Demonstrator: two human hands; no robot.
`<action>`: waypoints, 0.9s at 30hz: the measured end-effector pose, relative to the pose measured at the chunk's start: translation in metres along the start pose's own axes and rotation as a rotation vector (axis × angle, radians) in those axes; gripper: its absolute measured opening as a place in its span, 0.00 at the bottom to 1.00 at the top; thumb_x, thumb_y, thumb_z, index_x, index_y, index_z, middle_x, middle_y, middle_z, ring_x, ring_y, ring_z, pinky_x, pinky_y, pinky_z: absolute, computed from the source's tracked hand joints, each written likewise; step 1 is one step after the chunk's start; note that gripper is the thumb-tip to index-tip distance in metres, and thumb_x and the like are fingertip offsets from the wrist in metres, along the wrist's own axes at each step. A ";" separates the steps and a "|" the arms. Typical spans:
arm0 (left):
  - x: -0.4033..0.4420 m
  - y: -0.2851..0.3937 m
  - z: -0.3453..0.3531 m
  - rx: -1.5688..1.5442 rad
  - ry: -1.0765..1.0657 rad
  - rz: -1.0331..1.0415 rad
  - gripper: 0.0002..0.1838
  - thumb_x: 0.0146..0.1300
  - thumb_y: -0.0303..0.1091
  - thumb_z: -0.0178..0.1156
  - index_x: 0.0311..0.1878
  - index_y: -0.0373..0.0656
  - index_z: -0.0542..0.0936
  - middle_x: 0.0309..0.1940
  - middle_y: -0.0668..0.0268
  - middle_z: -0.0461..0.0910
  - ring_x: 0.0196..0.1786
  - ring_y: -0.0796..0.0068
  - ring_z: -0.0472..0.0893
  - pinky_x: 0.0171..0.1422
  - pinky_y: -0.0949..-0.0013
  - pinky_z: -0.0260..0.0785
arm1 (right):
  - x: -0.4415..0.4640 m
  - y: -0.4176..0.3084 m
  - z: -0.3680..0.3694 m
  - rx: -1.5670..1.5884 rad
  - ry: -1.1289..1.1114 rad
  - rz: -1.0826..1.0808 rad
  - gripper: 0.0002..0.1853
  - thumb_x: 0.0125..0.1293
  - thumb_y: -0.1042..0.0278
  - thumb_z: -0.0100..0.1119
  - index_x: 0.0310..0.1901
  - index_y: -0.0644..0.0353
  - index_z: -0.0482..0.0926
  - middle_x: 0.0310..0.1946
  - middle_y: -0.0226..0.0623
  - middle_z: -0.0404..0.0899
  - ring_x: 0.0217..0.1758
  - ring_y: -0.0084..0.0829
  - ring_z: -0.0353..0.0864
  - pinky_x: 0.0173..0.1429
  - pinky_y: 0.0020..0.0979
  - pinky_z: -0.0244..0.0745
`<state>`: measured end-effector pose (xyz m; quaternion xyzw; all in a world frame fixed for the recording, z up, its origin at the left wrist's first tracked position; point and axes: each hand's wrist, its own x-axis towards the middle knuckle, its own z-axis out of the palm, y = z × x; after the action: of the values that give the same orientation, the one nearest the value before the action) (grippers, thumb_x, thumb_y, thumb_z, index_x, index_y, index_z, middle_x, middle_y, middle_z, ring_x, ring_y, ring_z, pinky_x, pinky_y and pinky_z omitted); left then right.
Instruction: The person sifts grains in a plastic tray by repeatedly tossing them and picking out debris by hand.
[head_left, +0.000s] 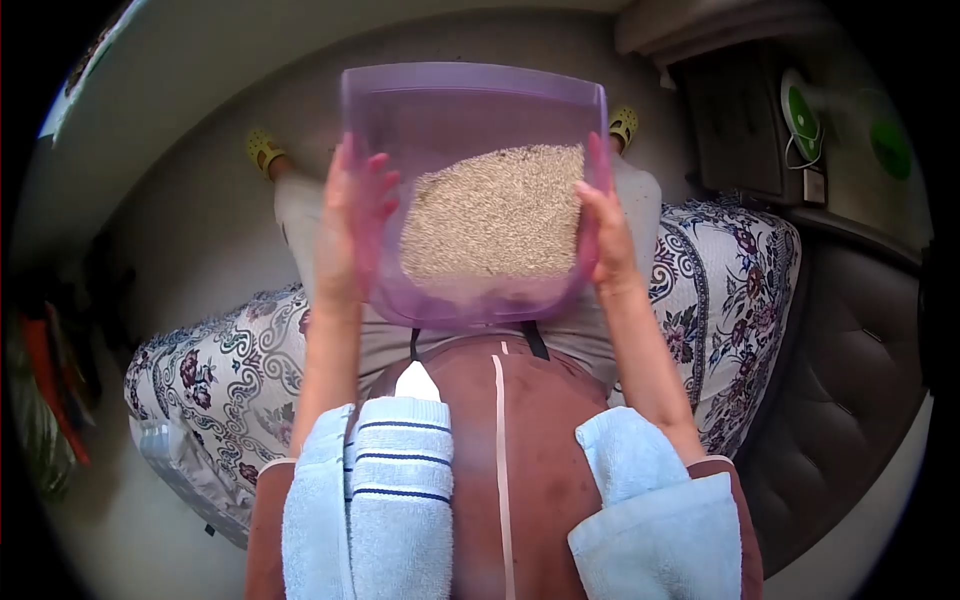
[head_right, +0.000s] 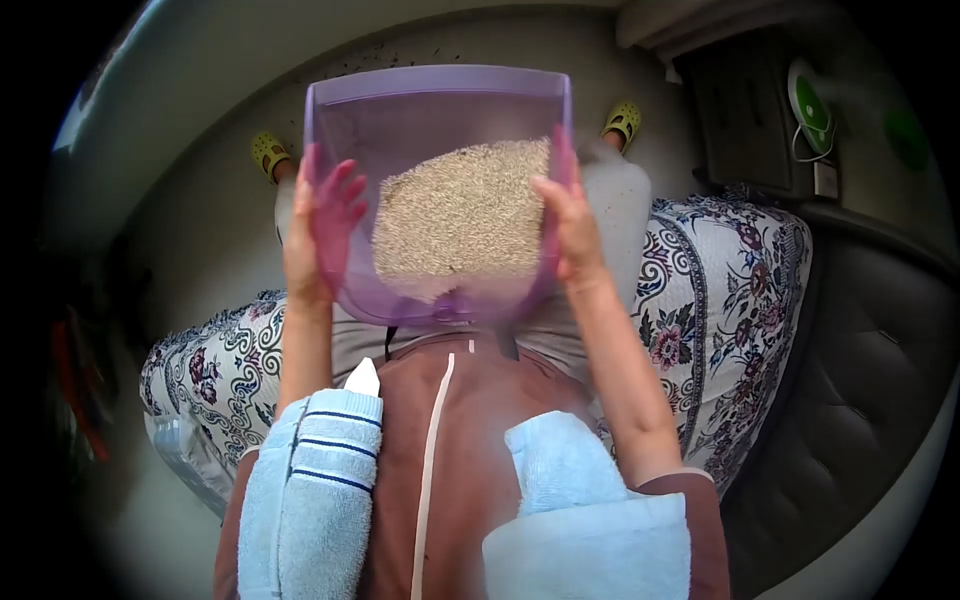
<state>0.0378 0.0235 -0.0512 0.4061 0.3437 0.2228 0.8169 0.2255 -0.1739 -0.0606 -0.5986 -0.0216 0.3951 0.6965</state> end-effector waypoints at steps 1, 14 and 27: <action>0.006 0.000 -0.020 -0.093 0.006 -0.042 0.33 0.73 0.51 0.43 0.77 0.54 0.51 0.65 0.58 0.68 0.64 0.66 0.69 0.69 0.59 0.59 | -0.008 0.008 0.013 -0.112 0.051 -0.026 0.40 0.64 0.67 0.57 0.76 0.48 0.50 0.65 0.43 0.66 0.64 0.35 0.71 0.64 0.36 0.70; -0.008 -0.019 -0.029 -0.185 0.029 -0.032 0.30 0.75 0.47 0.41 0.76 0.51 0.52 0.63 0.55 0.70 0.67 0.61 0.67 0.69 0.56 0.63 | -0.024 0.004 0.023 -0.089 -0.033 -0.073 0.38 0.66 0.65 0.54 0.76 0.53 0.51 0.73 0.36 0.56 0.75 0.32 0.54 0.77 0.32 0.48; -0.002 -0.034 -0.039 -0.183 -0.028 -0.059 0.32 0.74 0.50 0.45 0.77 0.53 0.52 0.64 0.57 0.69 0.64 0.64 0.70 0.68 0.58 0.64 | -0.031 0.007 0.019 -0.106 0.049 -0.015 0.38 0.66 0.64 0.57 0.75 0.54 0.52 0.71 0.36 0.59 0.72 0.29 0.58 0.74 0.30 0.51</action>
<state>0.0101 0.0223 -0.0953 0.3223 0.3224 0.2233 0.8616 0.1908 -0.1769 -0.0477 -0.6439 -0.0298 0.3735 0.6671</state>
